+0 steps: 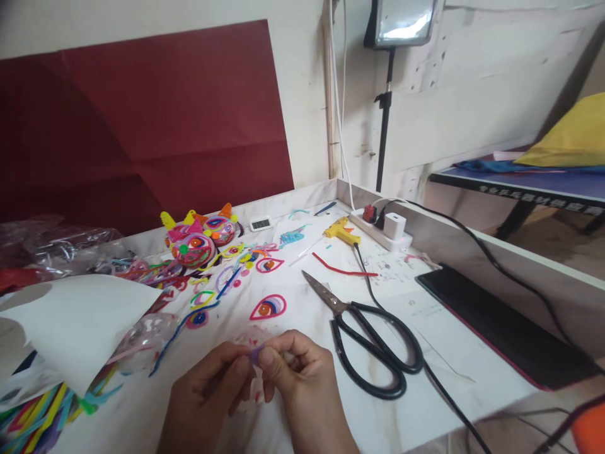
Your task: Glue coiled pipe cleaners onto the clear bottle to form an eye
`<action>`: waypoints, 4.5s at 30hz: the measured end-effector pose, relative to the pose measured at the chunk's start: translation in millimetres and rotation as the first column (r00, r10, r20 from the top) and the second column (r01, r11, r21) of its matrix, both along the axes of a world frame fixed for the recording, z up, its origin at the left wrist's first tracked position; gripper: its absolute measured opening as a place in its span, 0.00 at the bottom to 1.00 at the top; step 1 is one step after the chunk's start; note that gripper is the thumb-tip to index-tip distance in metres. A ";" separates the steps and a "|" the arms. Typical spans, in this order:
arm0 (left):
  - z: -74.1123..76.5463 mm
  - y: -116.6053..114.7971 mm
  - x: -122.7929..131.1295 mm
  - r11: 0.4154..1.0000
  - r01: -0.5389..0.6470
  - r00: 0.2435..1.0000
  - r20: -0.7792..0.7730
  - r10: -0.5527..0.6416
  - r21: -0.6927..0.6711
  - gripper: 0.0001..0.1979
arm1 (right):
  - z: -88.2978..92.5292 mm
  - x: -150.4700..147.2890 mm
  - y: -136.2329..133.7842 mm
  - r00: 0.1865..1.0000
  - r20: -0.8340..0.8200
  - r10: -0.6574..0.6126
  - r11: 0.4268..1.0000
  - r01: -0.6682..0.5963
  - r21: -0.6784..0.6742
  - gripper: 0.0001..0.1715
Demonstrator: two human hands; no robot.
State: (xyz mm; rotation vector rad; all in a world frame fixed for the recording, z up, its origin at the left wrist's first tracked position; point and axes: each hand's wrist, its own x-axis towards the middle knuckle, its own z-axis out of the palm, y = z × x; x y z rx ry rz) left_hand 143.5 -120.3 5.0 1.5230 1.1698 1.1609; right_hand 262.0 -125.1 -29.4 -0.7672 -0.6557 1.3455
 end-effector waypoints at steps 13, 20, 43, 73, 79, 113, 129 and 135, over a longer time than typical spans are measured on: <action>3.4 -3.2 -3.4 0.909 -0.067 0.949 -0.256 0.186 0.411 0.06 | 20.4 -6.6 -13.0 1.000 -0.018 -0.015 0.996 0.013 -0.083 0.19; 7.5 -6.9 1.7 0.951 -0.081 0.986 -0.116 0.120 0.297 0.03 | 23.1 -4.2 -11.6 0.997 -0.078 0.007 0.999 -0.011 -0.050 0.17; 22.9 -2.7 15.4 0.994 -0.041 0.999 -0.006 0.040 -0.099 0.19 | 8.8 15.2 -7.1 0.343 0.459 -0.820 0.515 0.091 0.852 0.18; 33.1 8.1 -6.2 0.945 0.326 0.788 -0.550 -0.277 -0.009 0.13 | 41.9 46.1 -4.3 0.603 0.779 0.174 0.970 -0.241 -0.030 0.06; 26.6 8.6 -3.7 0.944 0.328 0.778 -0.554 -0.296 -0.043 0.12 | 40.5 42.2 -11.6 0.358 0.884 -0.299 0.905 -0.188 0.382 0.09; 32.0 2.9 -12.5 0.844 0.355 0.789 -0.356 -0.501 -0.401 0.12 | 36.7 56.7 -29.9 0.501 0.866 -0.012 0.947 -0.272 0.170 0.07; 22.9 5.7 -12.3 0.845 0.371 0.828 -0.276 -0.489 -0.384 0.11 | 28.7 45.7 -21.0 0.771 0.443 0.457 0.887 -0.431 -0.163 0.15; 21.2 4.0 -4.4 0.793 0.370 0.887 -0.069 -0.456 -0.485 0.09 | 19.9 44.1 -25.2 0.758 0.608 0.238 0.953 -0.303 0.004 0.08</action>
